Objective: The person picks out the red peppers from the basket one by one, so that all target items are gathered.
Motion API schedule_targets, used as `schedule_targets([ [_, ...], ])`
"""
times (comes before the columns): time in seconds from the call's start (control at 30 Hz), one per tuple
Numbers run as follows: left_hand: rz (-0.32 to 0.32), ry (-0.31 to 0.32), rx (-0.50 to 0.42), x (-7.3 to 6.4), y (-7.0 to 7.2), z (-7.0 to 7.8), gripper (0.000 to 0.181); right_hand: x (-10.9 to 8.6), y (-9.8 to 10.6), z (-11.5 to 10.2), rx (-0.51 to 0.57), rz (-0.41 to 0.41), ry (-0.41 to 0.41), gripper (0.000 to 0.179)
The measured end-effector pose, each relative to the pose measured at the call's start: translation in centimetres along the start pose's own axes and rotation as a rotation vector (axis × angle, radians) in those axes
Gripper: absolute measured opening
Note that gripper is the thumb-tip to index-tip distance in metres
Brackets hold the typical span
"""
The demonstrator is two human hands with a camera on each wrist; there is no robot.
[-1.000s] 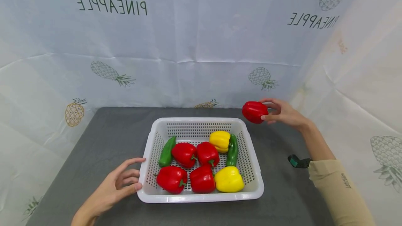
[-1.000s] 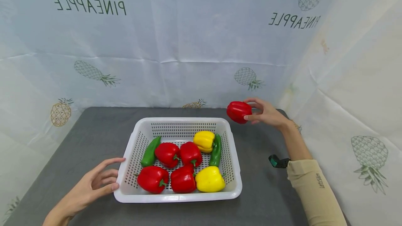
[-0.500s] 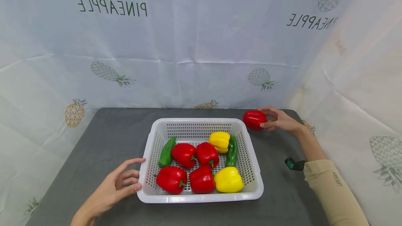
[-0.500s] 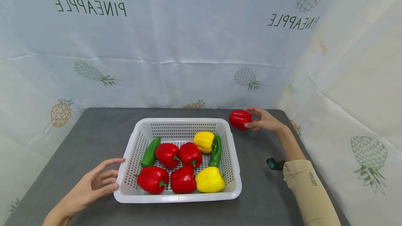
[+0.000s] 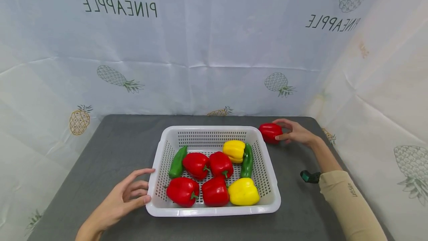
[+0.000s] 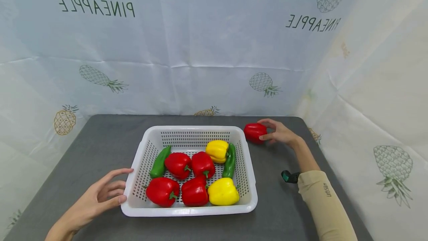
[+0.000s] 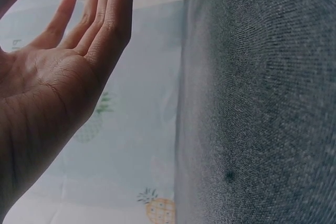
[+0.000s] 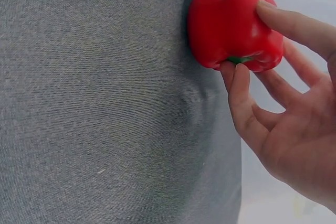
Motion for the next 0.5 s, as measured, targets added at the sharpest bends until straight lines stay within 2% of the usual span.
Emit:
schedule_targets([
  [0.2, 0.000, -0.007, 0.000, -0.02, 0.04, -0.03, 0.071, 0.17, -0.02, 0.19, 0.017, 0.013, -0.001, 0.074],
  [0.5, 0.008, 0.015, 0.011, 0.07, 0.01, -0.09, 0.073, 0.54, -0.01, 0.60, 0.082, -0.020, -0.010, 0.074],
])
Point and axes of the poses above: each hand's wrist, its own x-axis towards the middle knuckle, its own y-axis out of the back of the hand, z = x × y, the point moved 2 cm from there along x, towards the middle knuckle, and after that the axes turned 4 degrees about -x, right-handed, at the moved point
